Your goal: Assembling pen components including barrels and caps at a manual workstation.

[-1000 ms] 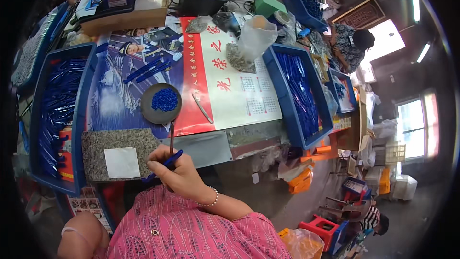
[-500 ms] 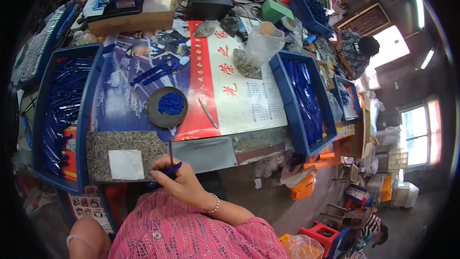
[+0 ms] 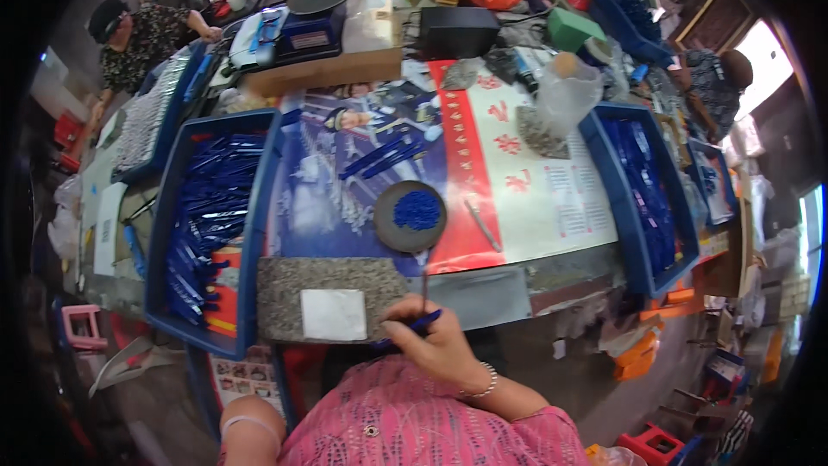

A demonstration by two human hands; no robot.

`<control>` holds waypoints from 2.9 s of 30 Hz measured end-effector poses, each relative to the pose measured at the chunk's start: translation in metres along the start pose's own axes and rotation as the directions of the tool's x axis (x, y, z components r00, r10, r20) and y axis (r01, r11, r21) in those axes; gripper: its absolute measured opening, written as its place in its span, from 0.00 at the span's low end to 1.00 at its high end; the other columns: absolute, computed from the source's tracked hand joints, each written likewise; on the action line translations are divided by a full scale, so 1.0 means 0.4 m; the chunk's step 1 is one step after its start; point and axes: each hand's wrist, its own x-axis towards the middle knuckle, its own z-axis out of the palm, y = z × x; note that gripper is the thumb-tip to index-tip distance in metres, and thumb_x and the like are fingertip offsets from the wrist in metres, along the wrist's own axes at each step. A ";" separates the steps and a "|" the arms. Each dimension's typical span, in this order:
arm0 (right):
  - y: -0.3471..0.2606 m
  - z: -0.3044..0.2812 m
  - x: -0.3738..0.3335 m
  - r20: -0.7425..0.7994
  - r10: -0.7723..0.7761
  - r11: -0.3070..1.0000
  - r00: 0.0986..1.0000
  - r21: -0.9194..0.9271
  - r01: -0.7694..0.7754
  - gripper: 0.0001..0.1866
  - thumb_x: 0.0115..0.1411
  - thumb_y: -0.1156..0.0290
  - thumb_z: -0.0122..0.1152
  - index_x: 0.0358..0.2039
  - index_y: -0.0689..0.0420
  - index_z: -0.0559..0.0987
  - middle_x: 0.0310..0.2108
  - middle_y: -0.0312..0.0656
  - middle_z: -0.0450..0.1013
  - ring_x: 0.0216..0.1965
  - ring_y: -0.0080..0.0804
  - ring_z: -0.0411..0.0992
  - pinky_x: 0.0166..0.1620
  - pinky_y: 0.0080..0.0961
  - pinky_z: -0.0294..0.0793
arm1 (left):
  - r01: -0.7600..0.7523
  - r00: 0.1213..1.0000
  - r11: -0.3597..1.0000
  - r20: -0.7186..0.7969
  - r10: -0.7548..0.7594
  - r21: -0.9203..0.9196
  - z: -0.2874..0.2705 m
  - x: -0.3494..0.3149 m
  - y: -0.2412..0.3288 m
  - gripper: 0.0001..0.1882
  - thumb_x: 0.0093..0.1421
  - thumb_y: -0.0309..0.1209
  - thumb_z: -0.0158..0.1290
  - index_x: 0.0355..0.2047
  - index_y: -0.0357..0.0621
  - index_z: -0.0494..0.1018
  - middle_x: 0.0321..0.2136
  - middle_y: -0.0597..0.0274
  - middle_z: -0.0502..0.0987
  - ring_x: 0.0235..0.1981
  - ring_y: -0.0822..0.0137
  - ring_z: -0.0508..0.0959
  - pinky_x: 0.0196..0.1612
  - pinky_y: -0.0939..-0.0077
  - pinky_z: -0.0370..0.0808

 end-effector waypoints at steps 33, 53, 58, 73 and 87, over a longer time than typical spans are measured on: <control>0.008 0.033 0.055 -0.033 0.179 0.965 0.983 0.201 -0.169 0.09 0.57 0.71 0.54 0.33 0.63 0.68 0.25 0.39 0.68 0.12 0.19 0.62 0.15 0.15 0.62 | 0.514 -0.686 -0.785 0.715 -0.133 0.347 0.023 -0.322 0.109 0.12 0.60 0.22 0.47 0.43 0.29 0.67 0.31 0.57 0.77 0.32 0.73 0.77 0.37 0.82 0.75; 0.059 0.025 0.112 0.040 0.382 0.867 0.923 0.331 -0.373 0.07 0.59 0.71 0.54 0.32 0.60 0.69 0.16 0.38 0.67 0.10 0.18 0.58 0.14 0.16 0.60 | 0.880 -0.433 -0.101 0.698 -0.571 0.464 0.009 -0.365 0.117 0.14 0.53 0.21 0.54 0.41 0.35 0.71 0.29 0.53 0.78 0.29 0.67 0.79 0.28 0.77 0.74; 0.045 0.019 0.117 0.095 0.316 0.912 0.944 0.245 -0.330 0.12 0.60 0.73 0.51 0.43 0.60 0.64 0.21 0.40 0.68 0.12 0.18 0.59 0.16 0.17 0.61 | 0.851 -0.357 0.111 0.721 -0.593 0.513 -0.009 -0.383 0.111 0.11 0.54 0.20 0.51 0.39 0.34 0.72 0.28 0.51 0.78 0.28 0.64 0.80 0.29 0.76 0.75; -0.313 0.216 0.103 0.902 -0.136 0.979 0.410 0.187 -0.087 0.19 0.43 0.70 0.61 0.31 0.63 0.63 0.33 0.57 0.69 0.35 0.47 0.72 0.29 0.40 0.70 | 0.368 -0.854 -0.920 0.440 -0.278 0.133 -0.018 -0.348 0.076 0.09 0.61 0.24 0.41 0.41 0.34 0.64 0.26 0.52 0.76 0.22 0.70 0.75 0.29 0.80 0.73; 0.019 -0.185 0.292 0.085 -0.217 0.496 0.972 -0.848 0.185 0.07 0.49 0.78 0.58 0.31 0.62 0.73 0.23 0.41 0.69 0.23 0.30 0.67 0.27 0.25 0.65 | 0.376 -0.791 -0.926 0.528 -0.308 0.023 -0.079 -0.372 0.098 0.08 0.63 0.24 0.39 0.42 0.35 0.62 0.28 0.51 0.75 0.26 0.70 0.74 0.33 0.79 0.72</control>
